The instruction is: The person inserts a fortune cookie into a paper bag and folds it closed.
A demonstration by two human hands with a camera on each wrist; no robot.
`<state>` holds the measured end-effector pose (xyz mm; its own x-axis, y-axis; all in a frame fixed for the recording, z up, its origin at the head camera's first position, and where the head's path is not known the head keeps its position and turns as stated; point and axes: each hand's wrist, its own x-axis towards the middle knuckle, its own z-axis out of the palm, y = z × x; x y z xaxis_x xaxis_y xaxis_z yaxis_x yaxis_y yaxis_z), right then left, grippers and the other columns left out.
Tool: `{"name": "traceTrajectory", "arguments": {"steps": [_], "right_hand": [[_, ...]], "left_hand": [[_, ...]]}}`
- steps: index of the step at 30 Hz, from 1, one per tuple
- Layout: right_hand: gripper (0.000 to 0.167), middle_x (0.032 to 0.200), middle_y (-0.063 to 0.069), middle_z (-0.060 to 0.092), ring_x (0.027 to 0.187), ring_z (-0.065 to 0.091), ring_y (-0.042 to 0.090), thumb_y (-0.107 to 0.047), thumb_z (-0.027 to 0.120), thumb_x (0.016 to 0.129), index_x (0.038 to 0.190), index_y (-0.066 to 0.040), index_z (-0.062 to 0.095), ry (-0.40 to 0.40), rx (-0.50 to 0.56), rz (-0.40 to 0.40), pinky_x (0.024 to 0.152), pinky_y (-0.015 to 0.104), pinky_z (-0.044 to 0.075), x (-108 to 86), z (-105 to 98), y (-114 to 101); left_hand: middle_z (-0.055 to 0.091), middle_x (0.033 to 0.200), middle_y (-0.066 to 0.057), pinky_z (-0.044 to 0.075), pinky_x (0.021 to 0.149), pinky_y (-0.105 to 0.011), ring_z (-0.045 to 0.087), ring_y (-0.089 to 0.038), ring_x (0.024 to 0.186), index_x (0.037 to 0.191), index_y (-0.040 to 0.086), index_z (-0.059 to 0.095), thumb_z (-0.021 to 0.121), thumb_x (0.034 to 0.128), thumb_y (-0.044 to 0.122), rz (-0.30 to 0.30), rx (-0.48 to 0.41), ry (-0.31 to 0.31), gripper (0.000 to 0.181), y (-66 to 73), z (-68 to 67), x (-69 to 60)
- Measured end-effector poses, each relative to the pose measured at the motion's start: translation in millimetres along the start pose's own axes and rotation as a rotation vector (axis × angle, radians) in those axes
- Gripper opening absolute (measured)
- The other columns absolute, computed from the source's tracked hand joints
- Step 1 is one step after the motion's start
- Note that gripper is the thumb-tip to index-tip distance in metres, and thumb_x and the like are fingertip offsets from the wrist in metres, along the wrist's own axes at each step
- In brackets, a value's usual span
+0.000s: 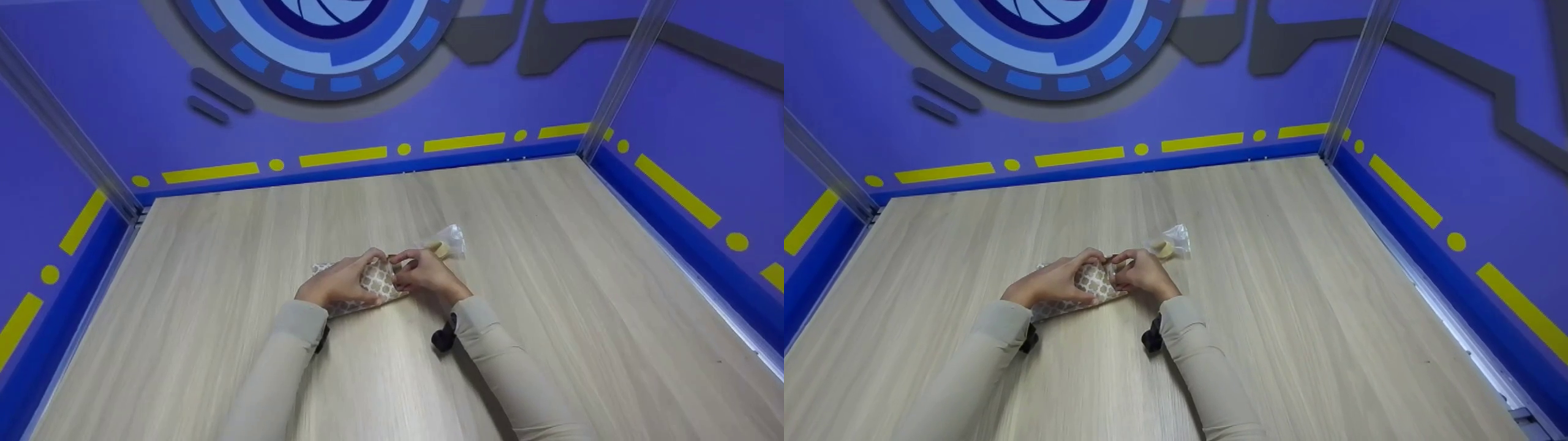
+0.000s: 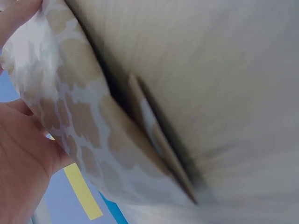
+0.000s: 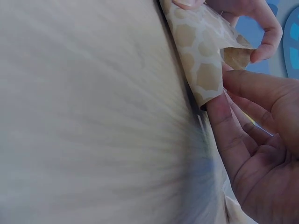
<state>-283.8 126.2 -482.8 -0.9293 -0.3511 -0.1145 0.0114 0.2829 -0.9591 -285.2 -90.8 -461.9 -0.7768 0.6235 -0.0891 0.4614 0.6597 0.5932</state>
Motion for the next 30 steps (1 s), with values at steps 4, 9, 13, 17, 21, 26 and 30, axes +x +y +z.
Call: {"name": "traceTrajectory", "arguments": {"steps": [4, 9, 13, 17, 21, 26, 30], "right_hand": [[0.036, 0.076, 0.006, 0.067, 0.062, 0.062, 0.009, 0.003, 0.065, 0.08, 0.116, 0.005, 0.063, 0.009, -0.032, -0.018, 0.059, 0.023, 0.052, -0.1, -0.8, 0.2], [0.037, 0.075, 0.001, 0.064, 0.063, 0.06, 0.008, -0.003, 0.067, 0.081, 0.118, 0.0, 0.065, 0.018, -0.051, 0.012, 0.059, 0.02, 0.049, -0.1, -3.3, 0.9], [0.035, 0.079, 0.003, 0.068, 0.066, 0.064, 0.01, -0.006, 0.062, 0.089, 0.124, 0.001, 0.062, 0.012, 0.051, 0.081, 0.063, 0.023, 0.054, 0.4, -4.9, -1.0], [0.038, 0.086, 0.013, 0.072, 0.068, 0.068, 0.013, -0.007, 0.048, 0.097, 0.132, 0.007, 0.051, 0.012, 0.157, 0.118, 0.066, 0.025, 0.056, 1.2, -6.9, -2.9], [0.046, 0.097, 0.023, 0.071, 0.074, 0.07, 0.016, -0.016, 0.039, 0.103, 0.143, 0.006, 0.034, -0.013, 0.207, 0.117, 0.068, 0.027, 0.057, 1.7, -8.9, -2.3], [0.057, 0.107, 0.031, 0.067, 0.08, 0.071, 0.021, -0.027, 0.034, 0.105, 0.151, 0.003, 0.015, -0.041, 0.235, 0.11, 0.072, 0.032, 0.057, 1.0, -5.4, -4.0], [0.061, 0.102, 0.027, 0.069, 0.076, 0.07, 0.02, -0.032, 0.034, 0.105, 0.153, -0.002, 0.011, -0.014, 0.257, 0.139, 0.072, 0.033, 0.058, -0.2, 0.5, -6.5]], "left_hand": [[0.062, 0.117, -0.004, 0.047, 0.076, -0.033, 0.056, -0.017, 0.088, 0.131, 0.029, 0.042, 0.081, 0.0741, 0.026, 0.014, 0.007, 0.009, 0.069, 0.4, -0.4, -0.7], [0.061, 0.12, -0.004, 0.046, 0.079, -0.034, 0.056, -0.018, 0.09, 0.13, 0.03, 0.042, 0.081, 0.0745, 0.026, 0.017, 0.022, 0.014, 0.069, 0.5, -0.8, -1.0], [0.061, 0.118, -0.005, 0.046, 0.081, -0.035, 0.055, -0.018, 0.091, 0.131, 0.03, 0.041, 0.081, 0.0743, 0.026, 0.013, 0.028, 0.012, 0.07, 0.3, -0.7, -1.0], [0.061, 0.118, -0.006, 0.046, 0.083, -0.037, 0.056, -0.018, 0.094, 0.132, 0.029, 0.041, 0.082, 0.0733, 0.026, 0.011, 0.041, 0.02, 0.072, 0.3, -0.7, -0.7], [0.062, 0.12, -0.007, 0.047, 0.086, -0.038, 0.057, -0.02, 0.098, 0.133, 0.027, 0.041, 0.082, 0.0724, 0.024, 0.018, 0.056, 0.03, 0.073, 0.5, -0.3, -0.2], [0.062, 0.119, -0.007, 0.047, 0.084, -0.038, 0.058, -0.02, 0.097, 0.133, 0.027, 0.041, 0.082, 0.0724, 0.025, 0.019, 0.064, 0.029, 0.074, 0.5, 0.6, 0.5], [0.062, 0.12, -0.008, 0.048, 0.085, -0.039, 0.058, -0.02, 0.097, 0.133, 0.026, 0.041, 0.083, 0.0729, 0.026, 0.02, 0.057, 0.028, 0.073, -0.2, 0.8, 0.5]]}}
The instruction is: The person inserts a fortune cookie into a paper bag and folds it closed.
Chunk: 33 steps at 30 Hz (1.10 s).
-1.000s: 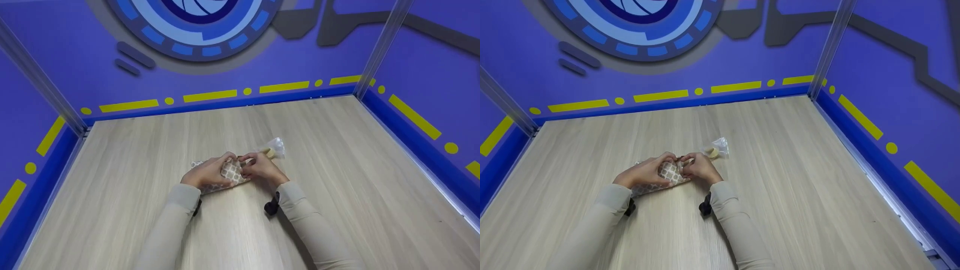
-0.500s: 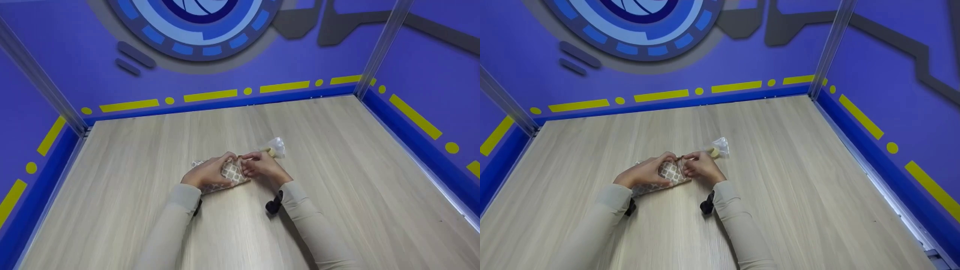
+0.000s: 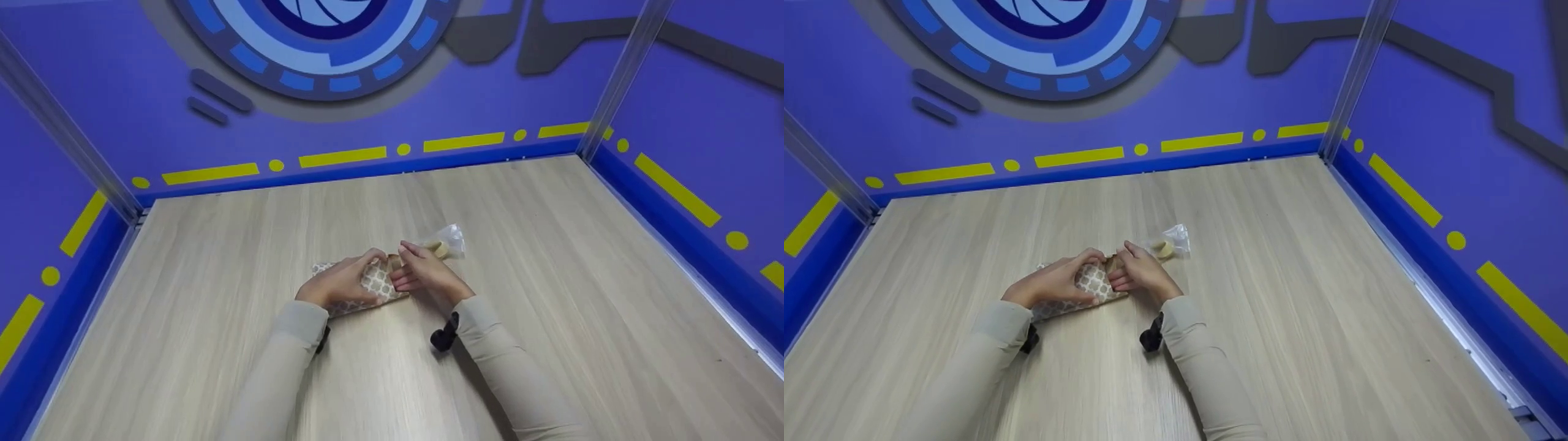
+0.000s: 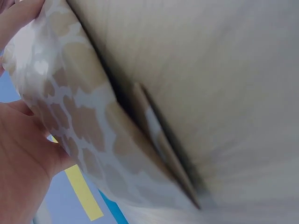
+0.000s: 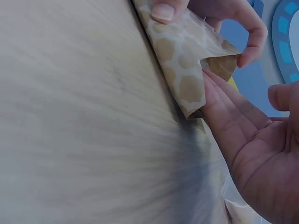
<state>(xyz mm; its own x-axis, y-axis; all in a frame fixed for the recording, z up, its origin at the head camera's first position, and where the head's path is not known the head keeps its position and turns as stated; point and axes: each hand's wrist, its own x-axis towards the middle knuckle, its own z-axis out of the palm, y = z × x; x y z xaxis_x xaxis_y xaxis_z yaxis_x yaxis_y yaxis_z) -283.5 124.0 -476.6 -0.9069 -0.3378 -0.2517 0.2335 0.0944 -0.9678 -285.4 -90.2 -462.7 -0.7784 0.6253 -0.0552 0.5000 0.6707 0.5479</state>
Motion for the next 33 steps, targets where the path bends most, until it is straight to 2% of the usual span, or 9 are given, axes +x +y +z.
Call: {"name": "traceTrajectory", "arguments": {"steps": [8, 15, 17, 20, 22, 25, 27, 31, 33], "right_hand": [[0.069, 0.104, 0.028, 0.067, 0.08, 0.07, 0.023, -0.045, 0.032, 0.103, 0.154, -0.005, 0.006, 0.021, -0.001, 0.003, 0.074, 0.037, 0.057, 0.6, 5, 2], [0.072, 0.101, 0.019, 0.064, 0.08, 0.064, 0.02, -0.052, 0.031, 0.101, 0.152, -0.004, 0.015, 0.052, -0.007, 0.046, 0.072, 0.031, 0.056, 2.3, 11, 1], [0.068, 0.097, 0.015, 0.059, 0.079, 0.06, 0.019, -0.052, 0.03, 0.101, 0.147, -0.004, 0.025, 0.046, -0.009, 0.055, 0.07, 0.029, 0.054, 2.9, 14, 0], [0.055, 0.092, 0.009, 0.051, 0.075, 0.053, 0.017, -0.052, 0.027, 0.101, 0.131, -0.008, 0.038, 0.03, 0.006, 0.071, 0.065, 0.026, 0.05, 4.0, 16, 0], [0.049, 0.086, 0.006, 0.046, 0.071, 0.048, 0.015, -0.052, 0.025, 0.101, 0.116, -0.008, 0.04, 0.008, 0.031, 0.067, 0.062, 0.025, 0.046, 5.2, 17, 1], [0.044, 0.082, 0.004, 0.045, 0.067, 0.047, 0.013, -0.05, 0.023, 0.102, 0.107, -0.009, 0.039, -0.006, 0.049, 0.059, 0.06, 0.025, 0.046, 6.4, 16, 2], [0.046, 0.084, 0.005, 0.047, 0.068, 0.05, 0.014, -0.051, 0.025, 0.102, 0.11, -0.008, 0.04, -0.001, 0.046, 0.06, 0.061, 0.026, 0.048, 6.7, 15, 3], [0.057, 0.096, 0.01, 0.058, 0.08, 0.06, 0.019, -0.055, 0.033, 0.099, 0.131, -0.008, 0.04, 0.036, 0.024, 0.072, 0.072, 0.029, 0.053, 5.3, 11, 5], [0.061, 0.098, 0.011, 0.061, 0.084, 0.062, 0.019, -0.055, 0.037, 0.098, 0.137, -0.007, 0.039, 0.041, 0.028, 0.071, 0.076, 0.03, 0.053, 4.6, 9, 6]], "left_hand": [[0.062, 0.114, -0.007, 0.047, 0.077, -0.035, 0.057, -0.02, 0.087, 0.133, 0.029, 0.041, 0.081, 0.0735, 0.026, -0.036, -0.026, -0.004, 0.072, 0.2, 0.6, -1.7], [0.06, 0.122, -0.006, 0.047, 0.087, -0.04, 0.057, -0.02, 0.1, 0.133, 0.027, 0.041, 0.081, 0.0727, 0.024, -0.026, -0.042, -0.002, 0.072, 1.5, 0.9, -0.9], [0.059, 0.124, -0.006, 0.047, 0.091, -0.041, 0.057, -0.021, 0.106, 0.132, 0.027, 0.041, 0.081, 0.0727, 0.023, -0.015, -0.045, 0.003, 0.071, 1.7, 1.1, -0.7], [0.058, 0.126, -0.006, 0.046, 0.094, -0.041, 0.057, -0.021, 0.109, 0.131, 0.028, 0.042, 0.08, 0.0726, 0.022, -0.009, -0.055, 0.007, 0.071, 1.5, 1.3, -0.6], [0.058, 0.127, -0.006, 0.045, 0.094, -0.041, 0.056, -0.021, 0.109, 0.131, 0.029, 0.041, 0.081, 0.0727, 0.023, -0.012, -0.063, 0.009, 0.07, 1.6, 1.7, -0.7], [0.058, 0.126, -0.006, 0.046, 0.09, -0.04, 0.056, -0.021, 0.104, 0.13, 0.03, 0.041, 0.081, 0.0728, 0.025, -0.03, -0.074, 0.015, 0.07, 1.0, 2.3, -0.7], [0.059, 0.124, -0.006, 0.046, 0.087, -0.039, 0.056, -0.02, 0.1, 0.13, 0.031, 0.041, 0.082, 0.0728, 0.026, -0.041, -0.079, 0.018, 0.07, 0.6, 2.6, -0.7], [0.06, 0.122, -0.005, 0.046, 0.083, -0.037, 0.056, -0.019, 0.095, 0.129, 0.032, 0.041, 0.082, 0.0727, 0.026, -0.052, -0.084, 0.016, 0.07, -0.3, 2.8, -0.2], [0.06, 0.121, -0.005, 0.046, 0.082, -0.036, 0.055, -0.019, 0.093, 0.129, 0.031, 0.041, 0.082, 0.073, 0.026, -0.052, -0.09, 0.015, 0.069, -0.7, 3.1, 0.3]]}}
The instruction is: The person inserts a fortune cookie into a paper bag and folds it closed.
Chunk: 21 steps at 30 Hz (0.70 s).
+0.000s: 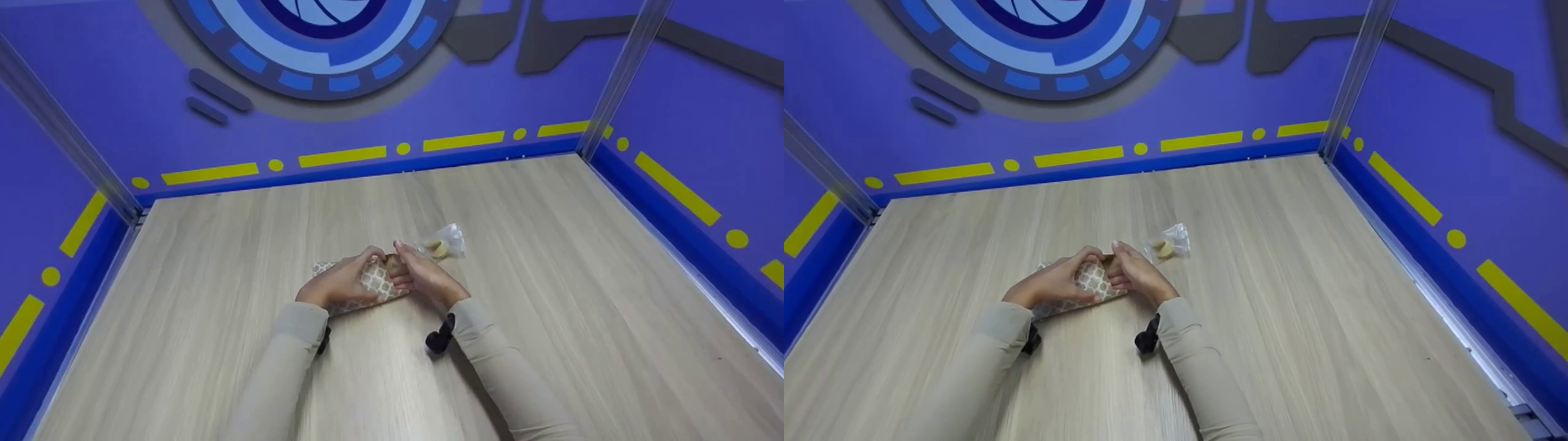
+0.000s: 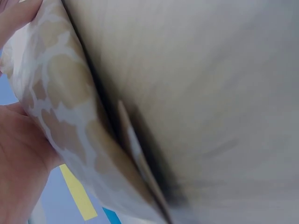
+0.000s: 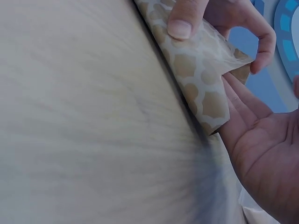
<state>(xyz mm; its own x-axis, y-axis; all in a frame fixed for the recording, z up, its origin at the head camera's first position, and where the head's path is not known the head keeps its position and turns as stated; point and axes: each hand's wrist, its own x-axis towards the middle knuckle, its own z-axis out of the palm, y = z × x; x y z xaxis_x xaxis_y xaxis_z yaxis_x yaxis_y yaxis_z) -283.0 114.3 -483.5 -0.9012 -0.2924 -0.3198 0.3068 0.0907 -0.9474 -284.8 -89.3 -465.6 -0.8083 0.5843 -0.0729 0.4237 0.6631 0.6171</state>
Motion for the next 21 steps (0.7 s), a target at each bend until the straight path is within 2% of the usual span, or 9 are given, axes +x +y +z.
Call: {"name": "traceTrajectory", "arguments": {"steps": [5, 9, 15, 21], "right_hand": [[0.063, 0.095, 0.009, 0.064, 0.081, 0.065, 0.017, -0.047, 0.043, 0.1, 0.145, -0.005, 0.034, -0.02, 0.013, -0.038, 0.078, 0.031, 0.055, -1.2, -4, 0], [0.058, 0.098, 0.014, 0.068, 0.08, 0.068, 0.016, -0.036, 0.043, 0.102, 0.147, -0.001, 0.03, -0.052, -0.005, -0.076, 0.08, 0.033, 0.056, -2.6, -9, -2], [0.052, 0.111, 0.025, 0.066, 0.088, 0.07, 0.019, -0.026, 0.045, 0.102, 0.142, 0.005, 0.036, -0.119, -0.053, -0.156, 0.085, 0.036, 0.055, -4.2, -18, -5], [0.044, 0.11, 0.022, 0.067, 0.094, 0.068, 0.023, -0.017, 0.048, 0.1, 0.137, 0.006, 0.043, -0.127, -0.077, -0.183, 0.085, 0.037, 0.054, -6.7, -24, -6]], "left_hand": [[0.062, 0.116, -0.006, 0.045, 0.078, -0.035, 0.056, -0.02, 0.088, 0.129, 0.03, 0.041, 0.081, 0.0737, 0.027, 0.003, 0.009, 0.0, 0.069, -0.3, 0.8, 0.3], [0.061, 0.115, -0.005, 0.045, 0.076, -0.035, 0.055, -0.02, 0.087, 0.13, 0.031, 0.04, 0.081, 0.0738, 0.029, -0.008, 0.013, -0.005, 0.069, 0.1, 0.9, 0.1], [0.06, 0.118, -0.005, 0.045, 0.08, -0.036, 0.054, -0.02, 0.092, 0.13, 0.033, 0.039, 0.081, 0.0733, 0.029, -0.032, 0.017, 0.001, 0.07, 0.3, 0.3, 0.1], [0.06, 0.118, -0.006, 0.045, 0.079, -0.036, 0.054, -0.021, 0.091, 0.13, 0.034, 0.039, 0.081, 0.0732, 0.028, -0.034, 0.026, 0.0, 0.07, 0.1, -0.7, 0.0]]}}
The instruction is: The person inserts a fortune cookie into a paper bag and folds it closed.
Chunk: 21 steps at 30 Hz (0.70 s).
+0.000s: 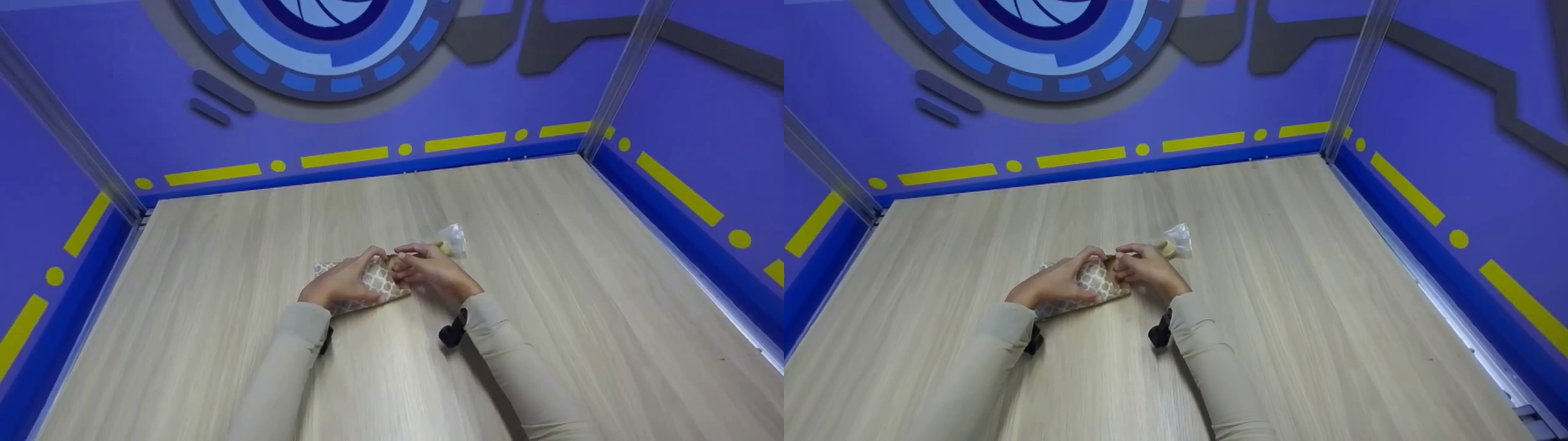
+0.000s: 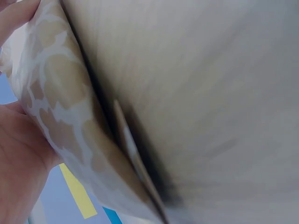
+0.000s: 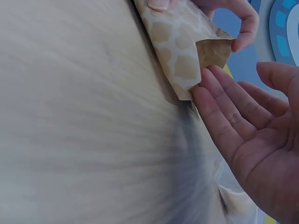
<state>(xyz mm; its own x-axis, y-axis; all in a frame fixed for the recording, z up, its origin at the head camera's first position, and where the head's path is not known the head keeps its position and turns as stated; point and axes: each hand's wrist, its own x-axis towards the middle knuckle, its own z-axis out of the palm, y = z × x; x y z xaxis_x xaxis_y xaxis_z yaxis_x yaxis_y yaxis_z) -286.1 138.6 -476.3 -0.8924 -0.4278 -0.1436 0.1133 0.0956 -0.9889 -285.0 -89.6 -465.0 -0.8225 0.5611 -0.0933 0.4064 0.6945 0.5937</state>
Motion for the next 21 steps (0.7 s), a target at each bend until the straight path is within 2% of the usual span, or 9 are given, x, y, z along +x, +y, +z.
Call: {"name": "traceTrajectory", "arguments": {"steps": [5, 8, 15, 21], "right_hand": [[0.04, 0.112, 0.024, 0.066, 0.093, 0.068, 0.024, -0.017, 0.049, 0.1, 0.133, 0.005, 0.049, 0.021, -0.094, -0.01, 0.084, 0.036, 0.055, -1.5, -5, -1], [0.04, 0.112, 0.026, 0.065, 0.092, 0.069, 0.023, -0.015, 0.049, 0.1, 0.133, 0.008, 0.049, 0.031, -0.137, -0.029, 0.083, 0.036, 0.055, -2.6, -8, -3], [0.039, 0.112, 0.025, 0.066, 0.095, 0.069, 0.027, -0.012, 0.049, 0.098, 0.132, 0.009, 0.049, 0.015, -0.132, -0.022, 0.086, 0.04, 0.054, -6.2, -14, -1], [0.039, 0.109, 0.022, 0.067, 0.092, 0.068, 0.023, -0.008, 0.049, 0.097, 0.131, 0.009, 0.05, 0.057, -0.113, -0.004, 0.085, 0.036, 0.054, -7.0, -23, -4]], "left_hand": [[0.061, 0.109, -0.005, 0.044, 0.072, -0.033, 0.054, -0.02, 0.083, 0.131, 0.035, 0.039, 0.081, 0.073, 0.03, -0.003, -0.013, -0.006, 0.072, 0.0, 0.3, -0.4], [0.061, 0.11, -0.005, 0.044, 0.071, -0.033, 0.055, -0.02, 0.083, 0.132, 0.034, 0.039, 0.081, 0.0728, 0.03, -0.003, -0.012, -0.003, 0.073, 0.3, -0.4, -0.3], [0.061, 0.11, -0.004, 0.044, 0.067, -0.032, 0.054, -0.02, 0.082, 0.135, 0.041, 0.039, 0.08, 0.0715, 0.032, -0.058, -0.007, -0.023, 0.076, -0.8, 3.3, -3.8], [0.06, 0.11, -0.003, 0.043, 0.068, -0.032, 0.054, -0.019, 0.083, 0.135, 0.04, 0.04, 0.08, 0.0714, 0.032, -0.056, -0.02, -0.012, 0.076, 0.1, 0.4, -0.7]]}}
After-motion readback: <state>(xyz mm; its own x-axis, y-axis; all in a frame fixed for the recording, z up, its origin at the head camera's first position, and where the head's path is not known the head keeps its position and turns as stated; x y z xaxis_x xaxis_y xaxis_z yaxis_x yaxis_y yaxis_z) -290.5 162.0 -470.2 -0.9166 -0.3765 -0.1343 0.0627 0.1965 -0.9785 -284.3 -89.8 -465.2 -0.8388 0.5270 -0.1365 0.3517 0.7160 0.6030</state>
